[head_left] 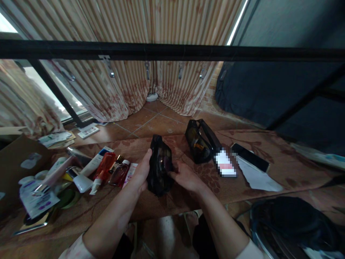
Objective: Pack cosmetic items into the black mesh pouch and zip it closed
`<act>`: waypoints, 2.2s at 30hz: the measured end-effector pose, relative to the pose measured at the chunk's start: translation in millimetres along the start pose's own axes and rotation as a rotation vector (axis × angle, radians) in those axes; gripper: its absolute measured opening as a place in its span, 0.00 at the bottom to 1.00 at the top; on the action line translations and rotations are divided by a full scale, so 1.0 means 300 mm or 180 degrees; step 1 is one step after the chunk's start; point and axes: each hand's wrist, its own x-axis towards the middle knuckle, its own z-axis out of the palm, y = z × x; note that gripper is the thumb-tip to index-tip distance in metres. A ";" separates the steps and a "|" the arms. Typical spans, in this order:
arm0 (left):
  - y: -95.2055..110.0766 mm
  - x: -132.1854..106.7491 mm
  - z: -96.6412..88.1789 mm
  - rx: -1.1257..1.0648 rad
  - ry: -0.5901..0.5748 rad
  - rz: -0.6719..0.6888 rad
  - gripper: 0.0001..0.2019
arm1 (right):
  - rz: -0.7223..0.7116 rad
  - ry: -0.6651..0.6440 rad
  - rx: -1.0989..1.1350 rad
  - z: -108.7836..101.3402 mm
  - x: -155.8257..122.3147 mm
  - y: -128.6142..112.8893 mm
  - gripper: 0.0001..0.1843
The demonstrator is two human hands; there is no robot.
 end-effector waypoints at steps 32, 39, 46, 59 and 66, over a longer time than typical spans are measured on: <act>0.043 0.028 -0.111 0.3655 0.0079 0.3272 0.11 | -0.0136 0.1086 0.0367 0.001 0.028 -0.031 0.14; 0.048 -0.048 -0.102 0.5692 -0.0476 0.3352 0.10 | 0.0000 0.0664 -0.0154 0.014 0.024 -0.045 0.15; 0.002 -0.081 0.027 0.6129 -0.0642 0.3098 0.10 | 0.0150 0.0551 -0.0376 -0.001 0.037 -0.048 0.17; 0.001 -0.109 0.133 0.6458 0.0158 0.1645 0.14 | 0.0260 0.0357 -0.0336 -0.015 0.036 -0.051 0.17; 0.150 -0.189 0.101 0.5964 0.0237 0.2075 0.17 | 0.0233 0.0262 -0.0336 -0.027 0.021 -0.058 0.16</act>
